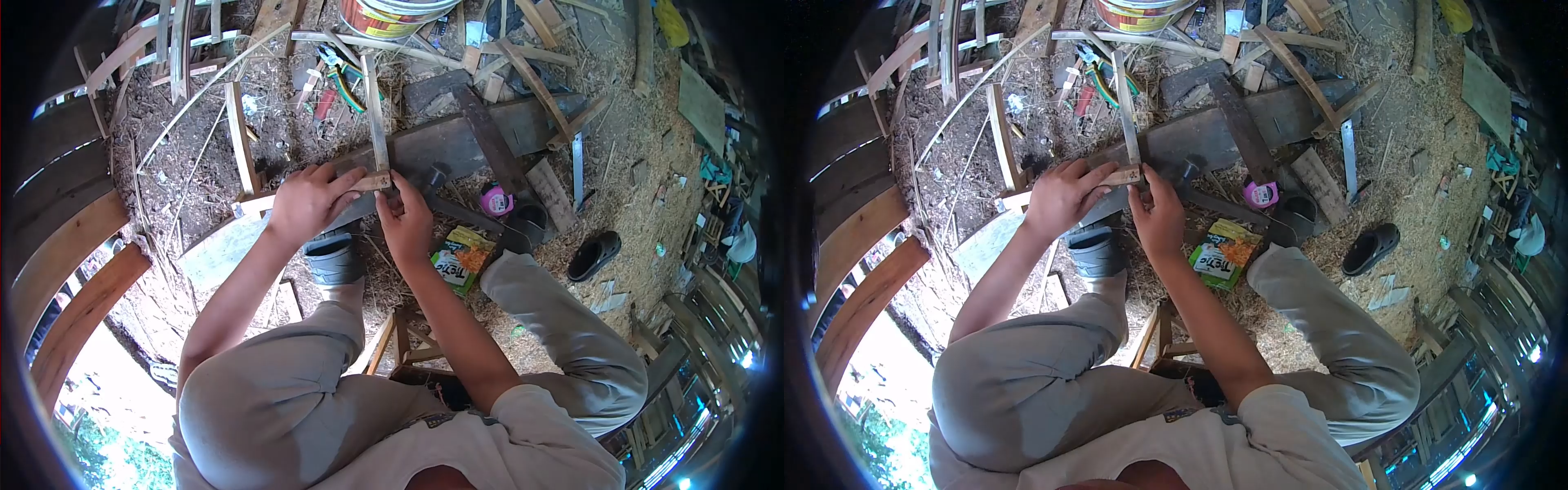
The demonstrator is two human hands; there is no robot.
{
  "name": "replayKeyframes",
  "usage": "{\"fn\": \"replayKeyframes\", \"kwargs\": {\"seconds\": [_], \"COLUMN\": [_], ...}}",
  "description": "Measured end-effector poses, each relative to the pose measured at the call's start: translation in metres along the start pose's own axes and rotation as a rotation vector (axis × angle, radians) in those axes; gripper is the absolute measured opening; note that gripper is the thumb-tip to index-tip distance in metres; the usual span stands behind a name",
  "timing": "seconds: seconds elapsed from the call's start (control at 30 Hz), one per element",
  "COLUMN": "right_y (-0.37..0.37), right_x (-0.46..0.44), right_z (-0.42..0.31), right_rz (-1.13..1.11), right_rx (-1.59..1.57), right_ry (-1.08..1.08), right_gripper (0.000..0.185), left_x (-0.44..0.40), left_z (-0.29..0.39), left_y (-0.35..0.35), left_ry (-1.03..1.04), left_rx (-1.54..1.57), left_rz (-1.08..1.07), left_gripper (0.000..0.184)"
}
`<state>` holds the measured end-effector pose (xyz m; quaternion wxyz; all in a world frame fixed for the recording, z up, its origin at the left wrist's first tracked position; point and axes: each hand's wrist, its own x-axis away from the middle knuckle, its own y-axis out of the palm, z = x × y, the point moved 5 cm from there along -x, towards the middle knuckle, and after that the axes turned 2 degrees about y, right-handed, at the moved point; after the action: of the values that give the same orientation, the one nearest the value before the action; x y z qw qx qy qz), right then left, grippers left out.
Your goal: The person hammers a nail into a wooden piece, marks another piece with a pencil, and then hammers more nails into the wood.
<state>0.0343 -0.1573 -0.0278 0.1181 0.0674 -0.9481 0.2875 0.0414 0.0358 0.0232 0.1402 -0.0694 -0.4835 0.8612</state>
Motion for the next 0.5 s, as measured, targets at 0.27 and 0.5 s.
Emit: {"fn": "replayKeyframes", "kwargs": {"seconds": [0.27,0.5], "right_y": [0.0015,0.0019], "right_x": [0.0009,0.0021], "right_z": [0.0028,0.0077], "right_rz": [-0.004,-0.020], "right_rx": [0.001,-0.008], "right_ry": [-0.003,0.020], "right_gripper": [0.044,0.044], "left_x": [-0.0004,0.0016], "left_z": [-0.0009,-0.0026], "left_y": [0.0039,0.0061], "left_ry": [-0.018,-0.024], "left_rx": [-0.028,-0.039], "left_rz": [-0.032,-0.022], "left_gripper": [0.038,0.038]}}
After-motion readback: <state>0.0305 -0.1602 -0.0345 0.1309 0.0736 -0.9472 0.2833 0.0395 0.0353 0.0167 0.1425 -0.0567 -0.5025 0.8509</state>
